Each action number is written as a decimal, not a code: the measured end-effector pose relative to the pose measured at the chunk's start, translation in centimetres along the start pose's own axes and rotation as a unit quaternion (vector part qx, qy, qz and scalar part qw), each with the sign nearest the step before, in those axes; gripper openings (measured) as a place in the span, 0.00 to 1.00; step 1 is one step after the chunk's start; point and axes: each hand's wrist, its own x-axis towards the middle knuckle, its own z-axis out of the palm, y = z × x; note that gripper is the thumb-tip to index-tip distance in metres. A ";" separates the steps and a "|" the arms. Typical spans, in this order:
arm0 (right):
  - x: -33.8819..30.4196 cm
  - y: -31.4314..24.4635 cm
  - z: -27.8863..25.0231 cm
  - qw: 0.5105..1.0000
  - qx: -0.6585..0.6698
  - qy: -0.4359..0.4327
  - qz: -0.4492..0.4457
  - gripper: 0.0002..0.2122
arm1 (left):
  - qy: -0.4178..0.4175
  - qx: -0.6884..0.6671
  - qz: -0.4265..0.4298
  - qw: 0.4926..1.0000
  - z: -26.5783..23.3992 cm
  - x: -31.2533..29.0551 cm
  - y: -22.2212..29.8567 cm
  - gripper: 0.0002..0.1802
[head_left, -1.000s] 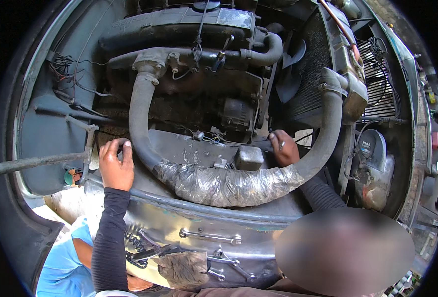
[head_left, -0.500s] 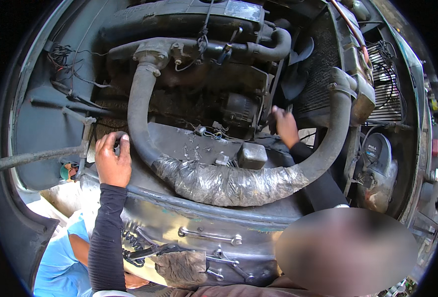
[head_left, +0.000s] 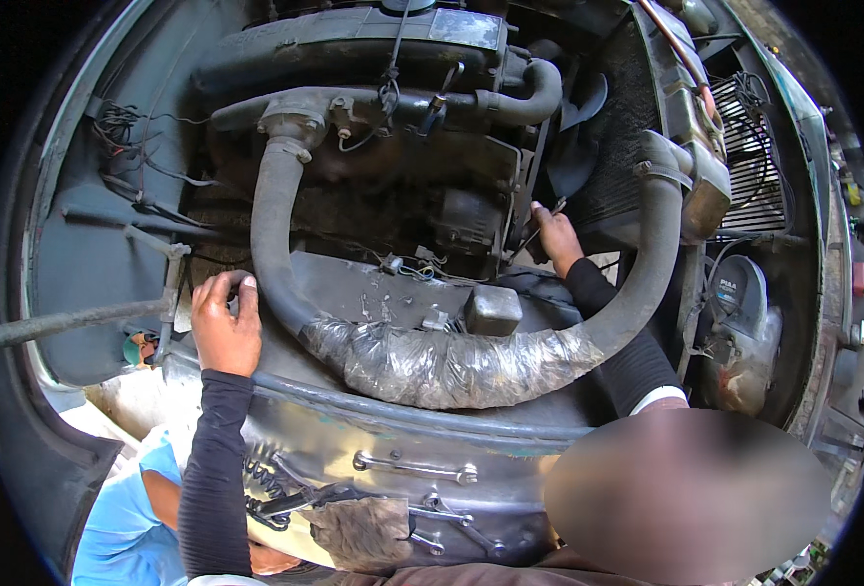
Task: The person works on a vehicle engine with the hood open, using a wrench to tighten bolts and a cloth to wipe components. The person repeatedly reaches into the engine bay, adjusts parts, and cleans surfaces with a rag.
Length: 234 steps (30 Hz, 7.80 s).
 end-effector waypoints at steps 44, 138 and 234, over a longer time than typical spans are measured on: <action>-6.4 0.3 0.6 0.876 -0.402 -0.106 -0.244 0.11 | 0.003 -0.002 0.013 1.000 0.1 0.1 -0.2 0.07; -6.7 -1.5 2.1 0.889 -0.423 -0.047 -0.167 0.15 | -0.041 -0.022 -0.018 0.999 -0.2 0.0 0.3 0.12; -0.5 -0.9 0.7 0.981 -0.153 0.105 -0.053 0.25 | -0.052 -0.015 -0.037 0.998 0.1 0.2 0.0 0.09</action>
